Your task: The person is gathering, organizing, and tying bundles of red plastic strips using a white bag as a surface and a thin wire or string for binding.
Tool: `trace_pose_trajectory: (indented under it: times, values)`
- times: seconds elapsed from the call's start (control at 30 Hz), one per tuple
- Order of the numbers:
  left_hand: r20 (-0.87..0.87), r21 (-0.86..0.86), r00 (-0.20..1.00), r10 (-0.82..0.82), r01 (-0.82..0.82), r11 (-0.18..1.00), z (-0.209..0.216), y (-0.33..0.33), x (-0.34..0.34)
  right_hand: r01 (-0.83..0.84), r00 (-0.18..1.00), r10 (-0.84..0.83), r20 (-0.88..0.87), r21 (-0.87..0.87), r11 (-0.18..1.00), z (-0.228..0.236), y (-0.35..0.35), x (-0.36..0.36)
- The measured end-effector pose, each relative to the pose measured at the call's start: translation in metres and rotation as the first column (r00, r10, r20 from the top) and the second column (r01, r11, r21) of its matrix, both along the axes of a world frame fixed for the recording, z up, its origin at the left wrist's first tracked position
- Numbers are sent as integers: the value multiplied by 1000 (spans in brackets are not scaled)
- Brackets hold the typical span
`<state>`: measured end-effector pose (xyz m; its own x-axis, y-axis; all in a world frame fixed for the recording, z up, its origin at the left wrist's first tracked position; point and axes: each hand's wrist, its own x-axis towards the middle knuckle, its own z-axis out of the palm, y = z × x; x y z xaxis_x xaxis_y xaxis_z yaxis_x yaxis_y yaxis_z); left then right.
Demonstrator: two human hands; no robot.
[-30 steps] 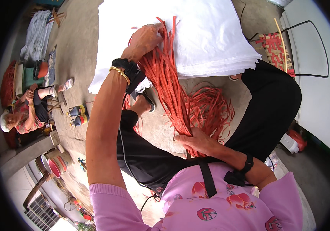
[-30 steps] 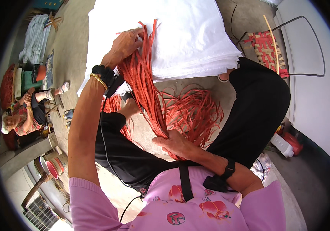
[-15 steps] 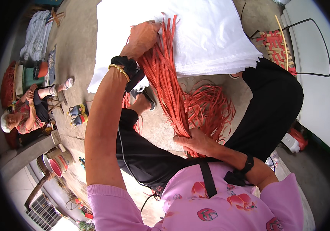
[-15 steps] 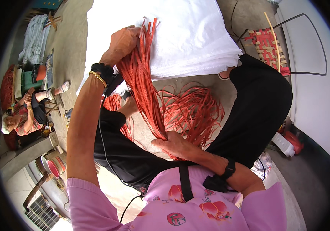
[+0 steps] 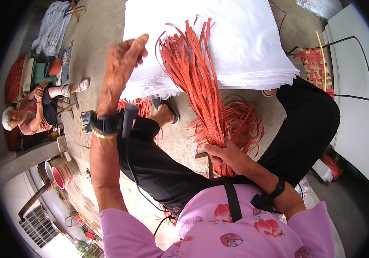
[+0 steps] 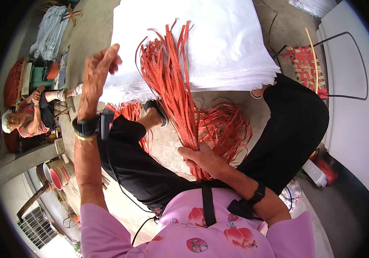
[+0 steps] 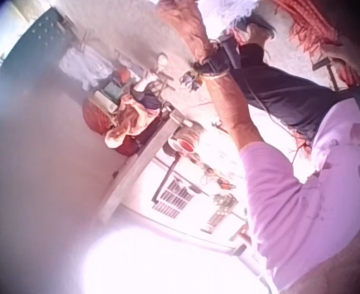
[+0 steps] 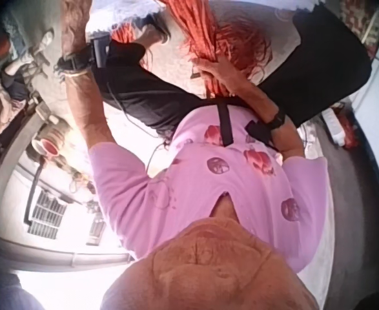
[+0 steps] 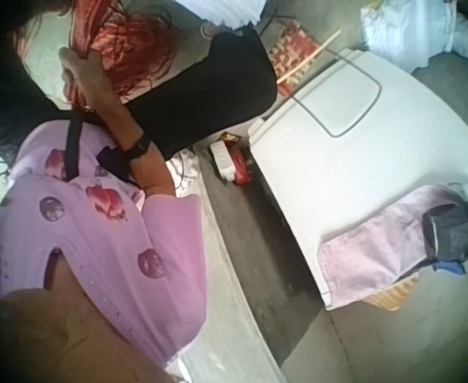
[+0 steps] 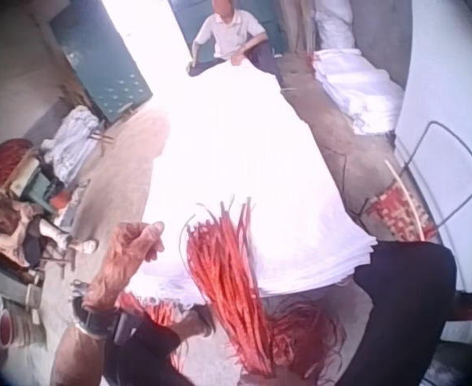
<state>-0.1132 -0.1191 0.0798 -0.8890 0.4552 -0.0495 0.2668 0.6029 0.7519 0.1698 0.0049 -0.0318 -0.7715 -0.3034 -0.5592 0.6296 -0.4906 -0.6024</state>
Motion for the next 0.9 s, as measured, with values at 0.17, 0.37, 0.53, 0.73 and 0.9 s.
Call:
trace_pose_trajectory:
  times: [0.17, 0.37, 0.53, 0.73, 0.9]
  values:
    - [721, 0, 635, -277, 399, 917, -24, -47, 109, 1, 1000, -5, -24, -178, 984, 3, -2, 4]
    - [906, 418, 196, -375, -272, 867, -91, -12, 170, -124, 989, 120, -90, -45, 991, -4, -8, 12]
    - [839, 520, 76, -538, -403, 754, -100, 14, 168, -236, 962, 240, -130, 48, 971, -1, -5, 20]
    - [736, 667, 255, -628, -433, 606, -88, 21, 159, -349, 929, 349, -121, 28, 937, 12, 5, 21]
    - [602, 787, 420, -679, -454, 418, -60, 17, 119, -396, 894, 409, -184, 108, 912, 18, 6, 22]
